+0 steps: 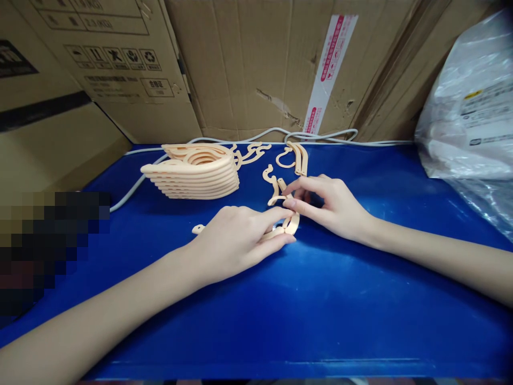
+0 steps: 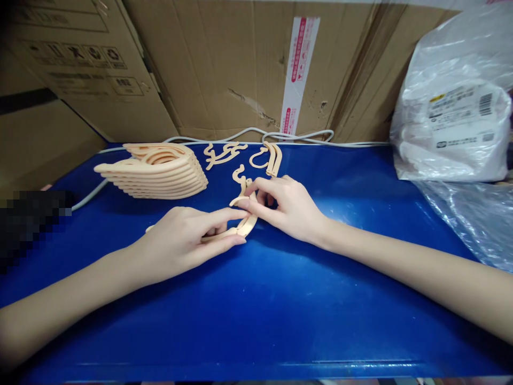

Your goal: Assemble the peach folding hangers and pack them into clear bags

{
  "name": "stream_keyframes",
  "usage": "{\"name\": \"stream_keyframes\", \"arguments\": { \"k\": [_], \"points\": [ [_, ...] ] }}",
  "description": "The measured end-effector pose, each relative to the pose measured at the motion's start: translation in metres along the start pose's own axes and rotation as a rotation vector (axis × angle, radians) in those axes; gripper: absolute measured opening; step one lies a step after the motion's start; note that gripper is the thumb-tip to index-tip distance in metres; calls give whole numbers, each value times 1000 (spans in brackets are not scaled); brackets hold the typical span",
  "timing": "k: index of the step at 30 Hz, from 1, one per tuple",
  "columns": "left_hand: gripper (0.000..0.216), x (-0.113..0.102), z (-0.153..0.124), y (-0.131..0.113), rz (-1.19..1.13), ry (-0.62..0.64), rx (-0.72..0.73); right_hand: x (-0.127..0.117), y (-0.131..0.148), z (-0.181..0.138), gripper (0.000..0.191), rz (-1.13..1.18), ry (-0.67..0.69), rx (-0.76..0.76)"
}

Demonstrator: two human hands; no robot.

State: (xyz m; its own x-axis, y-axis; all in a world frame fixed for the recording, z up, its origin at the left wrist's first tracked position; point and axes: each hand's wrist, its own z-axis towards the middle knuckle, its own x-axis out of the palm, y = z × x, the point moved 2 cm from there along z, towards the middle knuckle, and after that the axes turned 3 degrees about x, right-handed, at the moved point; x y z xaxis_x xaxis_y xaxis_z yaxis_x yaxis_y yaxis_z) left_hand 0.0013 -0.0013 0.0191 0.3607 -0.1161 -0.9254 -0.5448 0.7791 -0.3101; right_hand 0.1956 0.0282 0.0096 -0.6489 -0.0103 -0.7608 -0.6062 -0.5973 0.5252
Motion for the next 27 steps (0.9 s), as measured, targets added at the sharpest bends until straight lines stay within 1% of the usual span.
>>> {"name": "stream_keyframes", "arguments": {
  "k": [3, 6, 8, 10, 13, 16, 19, 23, 25, 27],
  "points": [
    [23, 1, -1, -1, 33, -27, 63, 2, -3, 1, 29, 46, 35, 26],
    [28, 2, -1, -2, 46, -51, 122, 4, -11, 3, 34, 206, 77, 109],
    [30, 3, -1, -3, 40, -28, 150, 5, -16, 4, 34, 298, 87, 146],
    [30, 3, -1, -4, 31, 3, 174, 6, -20, 5, 31, 340, 65, 158],
    [31, 1, 0, -4, 43, 18, 187, 6, -24, 6, 28, 331, -15, 161],
    [34, -3, 2, 0, 50, -25, 166, 6, -28, 5, 27, 312, -111, 191],
    [34, -5, 3, 4, 88, -79, 124, 7, -32, 4, 27, 357, -176, 226],
    [42, -3, 4, 9, 213, -119, 1, 6, -35, 5, 27, 350, -200, 244],
    [47, -2, 3, 11, 267, -111, -79, 5, -36, 5, 27, 312, -209, 244],
    [48, -2, 3, 11, 302, -86, -125, 4, -36, 5, 26, 264, -218, 249]
  ]
}}
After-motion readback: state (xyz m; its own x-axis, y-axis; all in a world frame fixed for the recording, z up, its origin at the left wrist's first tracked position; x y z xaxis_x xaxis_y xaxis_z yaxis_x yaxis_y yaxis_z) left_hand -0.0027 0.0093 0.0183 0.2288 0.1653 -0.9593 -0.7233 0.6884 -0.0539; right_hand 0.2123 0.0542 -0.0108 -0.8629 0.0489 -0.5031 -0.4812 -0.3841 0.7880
